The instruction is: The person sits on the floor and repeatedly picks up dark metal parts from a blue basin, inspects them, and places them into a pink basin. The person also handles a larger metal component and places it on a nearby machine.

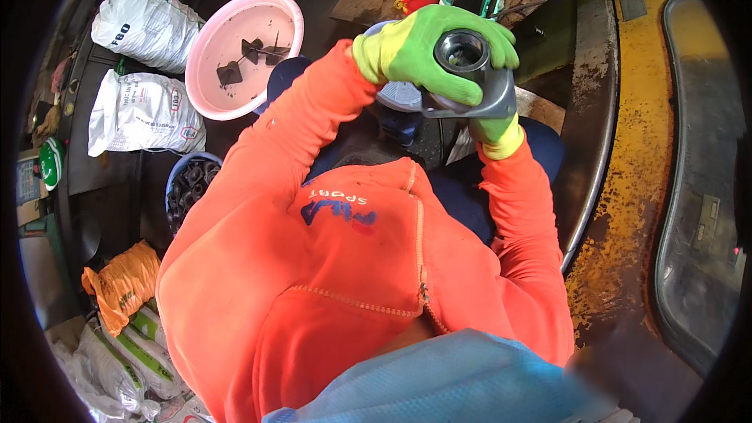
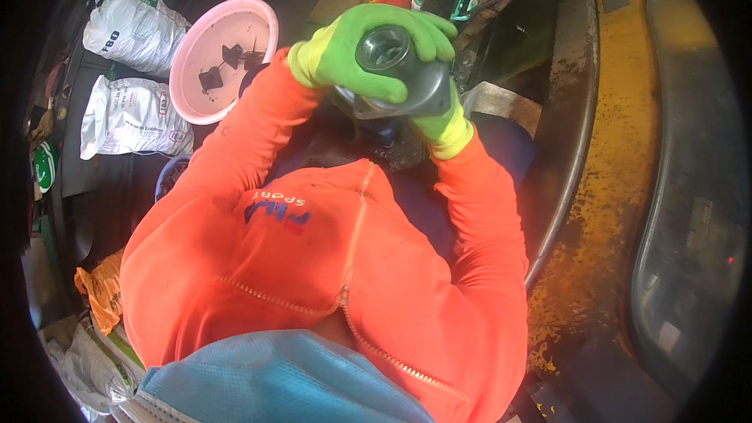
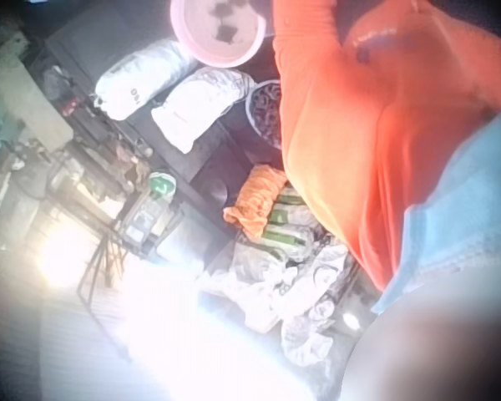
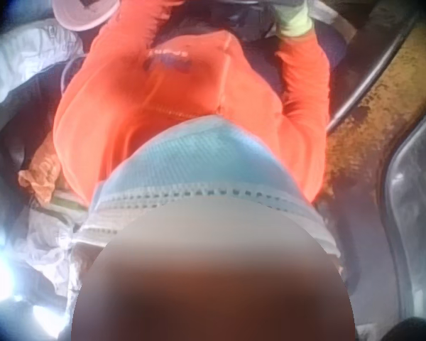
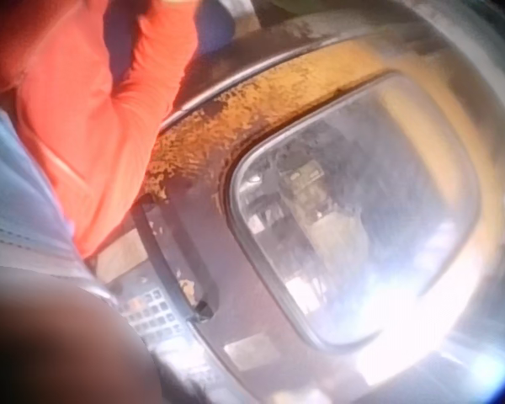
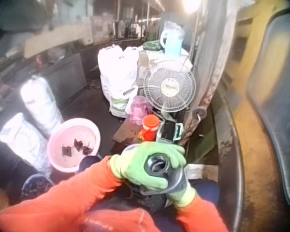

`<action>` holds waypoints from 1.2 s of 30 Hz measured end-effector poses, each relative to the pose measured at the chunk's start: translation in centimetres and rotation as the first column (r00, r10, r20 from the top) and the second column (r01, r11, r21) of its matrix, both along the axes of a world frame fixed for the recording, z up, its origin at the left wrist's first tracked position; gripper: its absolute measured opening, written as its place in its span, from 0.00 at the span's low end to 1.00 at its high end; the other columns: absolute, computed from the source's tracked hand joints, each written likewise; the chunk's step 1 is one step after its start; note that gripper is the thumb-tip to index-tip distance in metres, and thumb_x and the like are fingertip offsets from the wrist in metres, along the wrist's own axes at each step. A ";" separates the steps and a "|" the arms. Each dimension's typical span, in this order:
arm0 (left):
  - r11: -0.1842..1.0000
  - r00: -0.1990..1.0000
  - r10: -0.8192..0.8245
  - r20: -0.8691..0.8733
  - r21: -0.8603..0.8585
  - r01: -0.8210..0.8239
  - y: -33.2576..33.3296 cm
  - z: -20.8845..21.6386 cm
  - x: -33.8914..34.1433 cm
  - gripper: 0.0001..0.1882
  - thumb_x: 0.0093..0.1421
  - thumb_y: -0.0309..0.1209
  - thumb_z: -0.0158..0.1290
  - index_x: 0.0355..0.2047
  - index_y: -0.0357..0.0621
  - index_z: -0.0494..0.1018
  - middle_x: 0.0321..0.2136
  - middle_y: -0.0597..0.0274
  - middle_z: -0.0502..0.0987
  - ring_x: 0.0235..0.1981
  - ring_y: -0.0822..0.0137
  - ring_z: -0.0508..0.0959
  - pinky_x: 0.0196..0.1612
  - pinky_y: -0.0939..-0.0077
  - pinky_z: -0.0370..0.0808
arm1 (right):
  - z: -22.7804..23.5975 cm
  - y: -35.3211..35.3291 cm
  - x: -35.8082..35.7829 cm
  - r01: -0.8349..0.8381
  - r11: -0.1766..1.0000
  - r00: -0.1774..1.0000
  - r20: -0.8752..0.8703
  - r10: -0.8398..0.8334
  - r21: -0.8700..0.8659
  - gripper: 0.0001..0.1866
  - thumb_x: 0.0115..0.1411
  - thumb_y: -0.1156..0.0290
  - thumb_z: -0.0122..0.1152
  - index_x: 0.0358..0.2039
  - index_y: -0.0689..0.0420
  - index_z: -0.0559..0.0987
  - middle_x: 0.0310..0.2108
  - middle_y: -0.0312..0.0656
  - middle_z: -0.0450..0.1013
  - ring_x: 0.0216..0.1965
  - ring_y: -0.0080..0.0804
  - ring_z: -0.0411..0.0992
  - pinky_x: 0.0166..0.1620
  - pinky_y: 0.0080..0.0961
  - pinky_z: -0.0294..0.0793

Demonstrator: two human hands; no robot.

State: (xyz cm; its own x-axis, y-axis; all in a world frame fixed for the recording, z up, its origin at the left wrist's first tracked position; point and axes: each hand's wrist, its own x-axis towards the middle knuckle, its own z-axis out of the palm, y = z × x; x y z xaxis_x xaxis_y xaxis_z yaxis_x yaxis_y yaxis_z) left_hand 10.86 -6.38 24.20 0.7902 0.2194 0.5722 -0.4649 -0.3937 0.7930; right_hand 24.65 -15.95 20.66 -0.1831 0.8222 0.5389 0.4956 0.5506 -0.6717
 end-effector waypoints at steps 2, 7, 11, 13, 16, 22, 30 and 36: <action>0.947 0.949 0.304 0.083 0.088 -0.310 -1.4 0.0 0.0 0.24 0.39 0.28 0.67 0.40 0.38 0.73 0.44 0.53 0.78 0.52 0.54 0.73 0.59 0.59 0.65 | 0.1 0.6 -0.3 0.051 0.993 0.983 -0.179 -0.032 0.104 0.28 0.47 0.67 0.69 0.49 0.59 0.71 0.43 0.40 0.72 0.45 0.33 0.73 0.47 0.27 0.72; 0.827 0.820 0.548 0.164 0.041 -0.560 -4.0 -0.9 0.4 0.25 0.41 0.28 0.68 0.40 0.38 0.73 0.44 0.54 0.78 0.53 0.55 0.74 0.58 0.61 0.67 | -0.4 0.4 -1.5 0.092 0.995 0.915 -0.391 -0.101 -0.042 0.22 0.49 0.67 0.63 0.46 0.56 0.74 0.43 0.39 0.73 0.44 0.35 0.73 0.45 0.29 0.72; 0.868 0.875 0.453 0.173 0.138 -0.477 -3.1 -0.8 -0.3 0.22 0.41 0.28 0.67 0.39 0.38 0.74 0.43 0.54 0.78 0.52 0.54 0.74 0.56 0.61 0.69 | 0.6 -0.2 -0.8 0.054 0.996 0.998 -0.027 -0.052 0.076 0.23 0.48 0.67 0.65 0.45 0.57 0.75 0.41 0.40 0.73 0.43 0.36 0.73 0.44 0.30 0.73; 0.919 0.929 0.346 0.131 0.151 -0.364 -2.3 -0.3 -0.7 0.21 0.41 0.28 0.66 0.38 0.39 0.75 0.42 0.54 0.79 0.51 0.54 0.74 0.55 0.60 0.70 | 1.1 -0.6 -0.5 0.006 0.998 0.996 0.084 -0.011 0.066 0.25 0.46 0.66 0.68 0.46 0.57 0.75 0.41 0.41 0.74 0.43 0.37 0.73 0.43 0.31 0.73; 0.982 0.990 0.139 0.023 0.128 -0.141 -1.5 0.4 -1.1 0.22 0.40 0.31 0.65 0.37 0.40 0.75 0.40 0.52 0.79 0.49 0.53 0.75 0.54 0.57 0.71 | 0.9 -1.8 -0.2 -0.087 0.983 0.989 -0.136 0.065 -0.162 0.31 0.42 0.64 0.75 0.47 0.57 0.74 0.44 0.41 0.73 0.45 0.36 0.72 0.46 0.31 0.73; 0.917 0.907 -0.397 -0.139 -0.095 0.387 -1.5 0.4 -0.6 0.24 0.37 0.35 0.67 0.36 0.39 0.76 0.42 0.52 0.79 0.50 0.53 0.74 0.53 0.59 0.70 | -2.1 -3.6 -0.7 -0.322 0.926 0.930 -0.247 0.270 -0.197 0.35 0.48 0.65 0.72 0.55 0.57 0.68 0.51 0.41 0.69 0.52 0.34 0.69 0.52 0.29 0.71; 0.989 0.996 -0.041 -0.075 0.138 0.051 1.6 2.2 -0.5 0.36 0.43 0.37 0.65 0.53 0.40 0.70 0.58 0.51 0.66 0.63 0.55 0.61 0.65 0.60 0.54 | 0.1 0.4 0.5 0.104 0.979 0.984 0.125 -0.127 0.174 0.21 0.47 0.74 0.67 0.43 0.61 0.73 0.42 0.45 0.73 0.40 0.31 0.73 0.42 0.27 0.73; 0.867 0.862 0.497 0.101 -0.044 -0.495 -3.1 -2.4 0.6 0.28 0.40 0.28 0.70 0.43 0.40 0.72 0.52 0.55 0.72 0.51 0.65 0.72 0.55 0.69 0.68 | -0.7 1.0 0.0 0.124 0.992 0.952 -0.286 -0.113 0.022 0.17 0.55 0.67 0.61 0.44 0.63 0.75 0.40 0.41 0.75 0.41 0.30 0.74 0.44 0.25 0.73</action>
State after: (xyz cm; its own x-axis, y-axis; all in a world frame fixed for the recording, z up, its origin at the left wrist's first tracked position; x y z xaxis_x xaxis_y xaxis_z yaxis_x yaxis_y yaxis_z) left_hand 11.49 -9.46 21.79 0.5098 0.5765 0.6386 -0.2921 -0.5822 0.7588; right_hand 24.68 -14.90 20.00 0.0792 0.8056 0.5871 0.3515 0.5286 -0.7727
